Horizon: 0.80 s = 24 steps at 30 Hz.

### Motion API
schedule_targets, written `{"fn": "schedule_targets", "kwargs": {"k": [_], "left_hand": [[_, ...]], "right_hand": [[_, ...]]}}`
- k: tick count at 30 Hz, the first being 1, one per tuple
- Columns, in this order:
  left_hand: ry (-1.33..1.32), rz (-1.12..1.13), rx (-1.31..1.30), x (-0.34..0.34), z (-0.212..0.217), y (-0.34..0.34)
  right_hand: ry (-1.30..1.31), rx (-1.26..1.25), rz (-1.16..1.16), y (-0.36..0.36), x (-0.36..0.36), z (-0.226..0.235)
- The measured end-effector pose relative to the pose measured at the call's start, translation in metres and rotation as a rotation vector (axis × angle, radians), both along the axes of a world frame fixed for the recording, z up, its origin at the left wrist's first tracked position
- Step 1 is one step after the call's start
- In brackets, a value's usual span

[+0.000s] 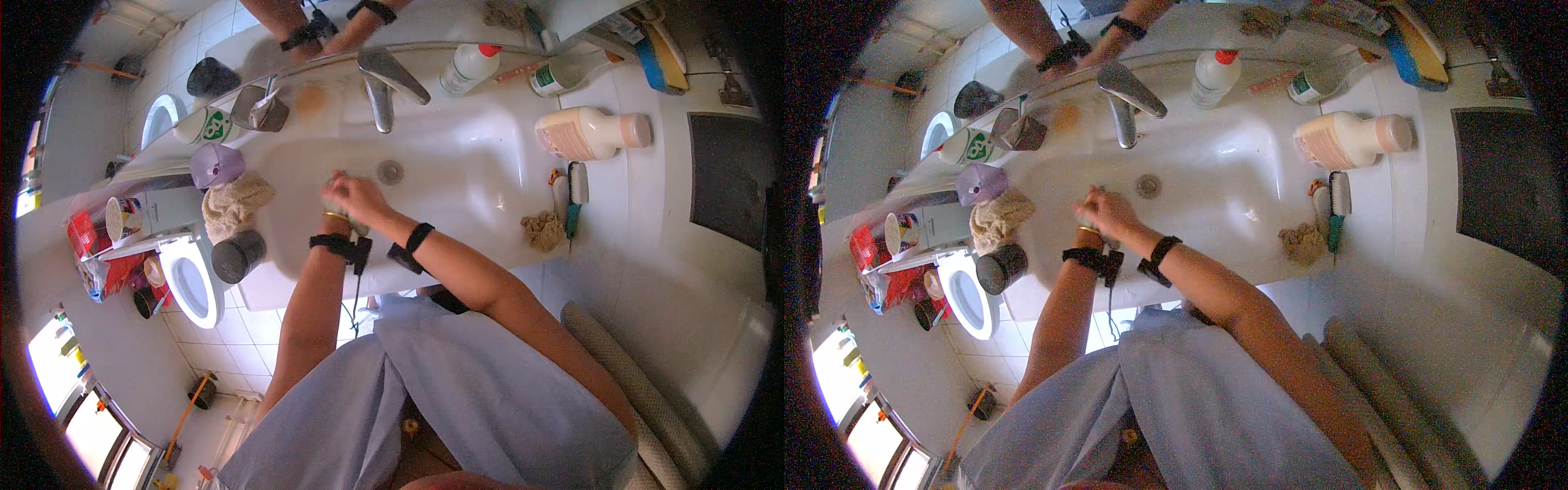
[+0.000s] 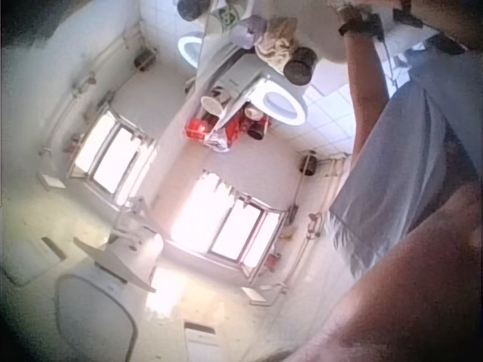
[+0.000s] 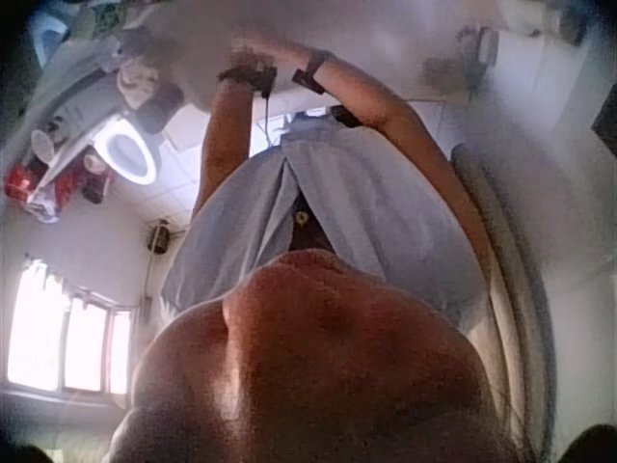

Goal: Washing small hand towels or rags in a bathroom sink using detergent.

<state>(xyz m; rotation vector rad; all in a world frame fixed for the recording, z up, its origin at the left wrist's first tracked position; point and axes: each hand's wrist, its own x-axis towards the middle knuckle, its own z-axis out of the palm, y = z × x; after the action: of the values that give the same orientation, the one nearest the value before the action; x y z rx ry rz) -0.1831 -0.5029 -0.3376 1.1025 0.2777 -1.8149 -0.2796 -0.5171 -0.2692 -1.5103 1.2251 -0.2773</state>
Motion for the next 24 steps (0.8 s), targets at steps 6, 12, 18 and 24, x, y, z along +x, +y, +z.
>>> {"fn": "schedule_targets", "kwargs": {"k": [6,12,18,24], "left_hand": [[-0.364,-0.243,0.09,0.012,0.025,0.01],[-0.257,-0.266,0.039,0.026,0.014,0.022],[0.25,-0.12,-0.201,0.021,-0.005,0.013],[-0.117,-0.232,-0.222,0.003,0.012,0.013]], "right_hand": [[0.407,-0.633,-0.621,-0.041,-0.109,-0.042],[0.167,-0.472,-0.279,0.004,-0.056,-0.078],[-0.128,-0.219,-0.024,0.028,0.009,-0.005],[0.251,-0.334,-0.366,-0.035,-0.064,-0.01]]}}
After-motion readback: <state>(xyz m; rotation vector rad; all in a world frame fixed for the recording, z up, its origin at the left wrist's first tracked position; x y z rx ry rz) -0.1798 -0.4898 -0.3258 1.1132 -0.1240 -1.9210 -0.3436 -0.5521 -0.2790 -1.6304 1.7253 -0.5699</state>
